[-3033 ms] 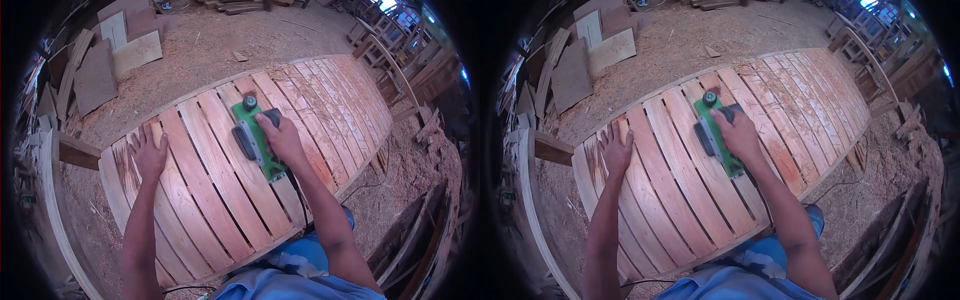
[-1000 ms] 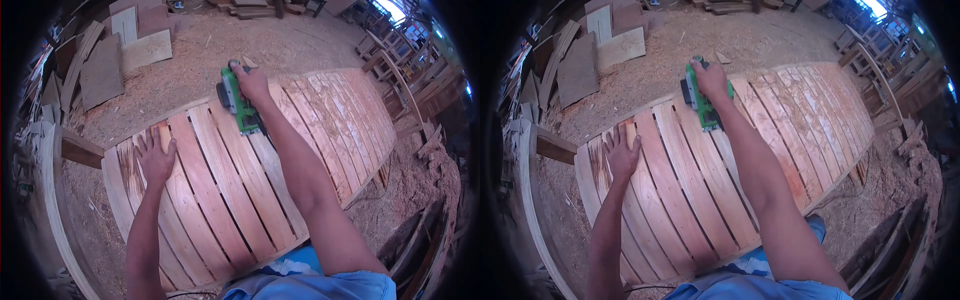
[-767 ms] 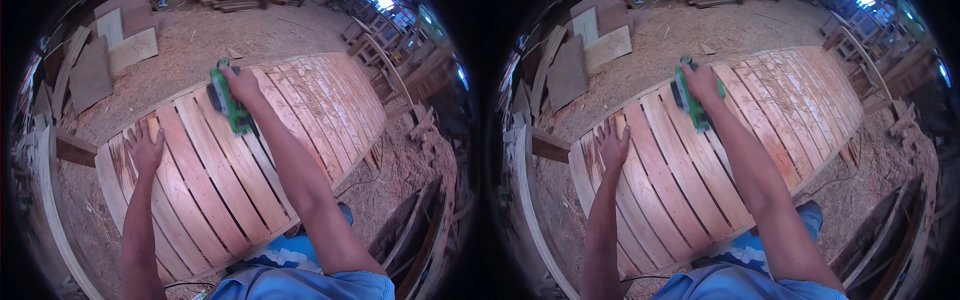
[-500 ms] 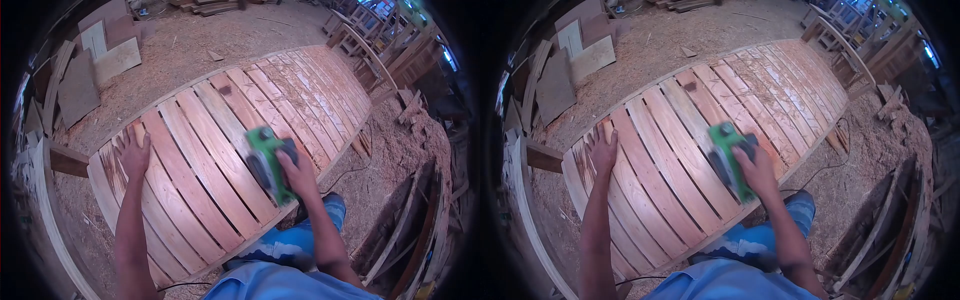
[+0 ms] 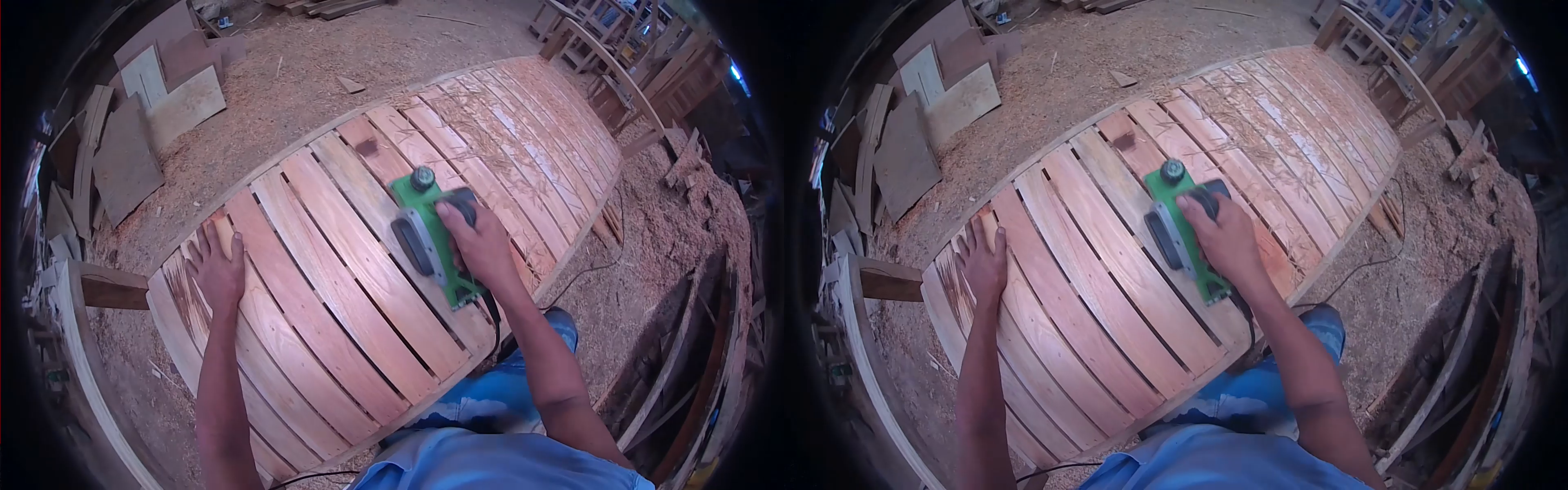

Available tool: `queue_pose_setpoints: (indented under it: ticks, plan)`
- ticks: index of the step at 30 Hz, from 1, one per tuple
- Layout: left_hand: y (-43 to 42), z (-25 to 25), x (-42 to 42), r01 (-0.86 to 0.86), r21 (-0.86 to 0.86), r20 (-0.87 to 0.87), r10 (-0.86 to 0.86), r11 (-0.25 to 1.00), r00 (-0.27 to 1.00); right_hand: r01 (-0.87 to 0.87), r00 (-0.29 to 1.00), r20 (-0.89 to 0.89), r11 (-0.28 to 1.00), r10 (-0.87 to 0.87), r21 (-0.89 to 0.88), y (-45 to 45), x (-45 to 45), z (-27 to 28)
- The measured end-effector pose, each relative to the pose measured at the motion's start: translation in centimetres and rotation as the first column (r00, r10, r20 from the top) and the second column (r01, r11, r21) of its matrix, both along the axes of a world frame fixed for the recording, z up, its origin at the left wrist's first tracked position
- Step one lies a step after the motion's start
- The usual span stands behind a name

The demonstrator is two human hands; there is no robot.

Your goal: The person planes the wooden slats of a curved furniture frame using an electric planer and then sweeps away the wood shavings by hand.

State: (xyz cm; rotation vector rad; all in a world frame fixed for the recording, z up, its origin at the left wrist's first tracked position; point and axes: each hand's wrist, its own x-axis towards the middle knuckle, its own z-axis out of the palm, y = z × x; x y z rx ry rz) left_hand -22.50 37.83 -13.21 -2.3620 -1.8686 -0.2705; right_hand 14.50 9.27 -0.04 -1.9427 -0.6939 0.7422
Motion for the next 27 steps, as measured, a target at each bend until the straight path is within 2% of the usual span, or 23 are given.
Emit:
queue_pose_setpoints:
  ticks: [4, 10, 19, 21, 23, 27]
  plan:
    - [0.0, 0.0, 0.1, 0.000, -0.008, -0.002, -0.001, 1.000, 1.000, -0.047, 0.998, 0.038, 0.998, 0.045, 0.044, 7.0, 1.7, -0.7]
    - [0.0, 0.1, 0.2, -0.006, -0.018, 0.002, 0.006, 1.000, 1.000, -0.088, 0.982, 0.168, 0.996, 0.092, -0.028, 17.1, 4.6, -1.3]
    - [0.3, -0.3, -0.2, -0.013, 0.012, -0.028, 0.013, 1.000, 1.000, -0.166, 0.936, 0.325, 0.984, 0.136, 0.065, 28.5, 7.1, -2.0]
    - [0.8, -0.6, -0.5, -0.008, 0.042, -0.046, 0.010, 0.999, 0.999, -0.195, 0.914, 0.374, 0.979, 0.160, 0.057, 28.3, 7.2, -2.2]
    - [0.9, -1.4, -0.9, 0.029, 0.061, -0.062, -0.025, 0.998, 0.998, -0.183, 0.940, 0.295, 0.983, 0.171, 0.013, 25.9, 6.7, -2.2]
    - [1.3, -1.9, -1.0, 0.003, 0.032, -0.076, 0.000, 0.999, 0.997, -0.138, 0.965, 0.223, 0.990, 0.140, -0.024, 14.5, 3.8, -1.8]
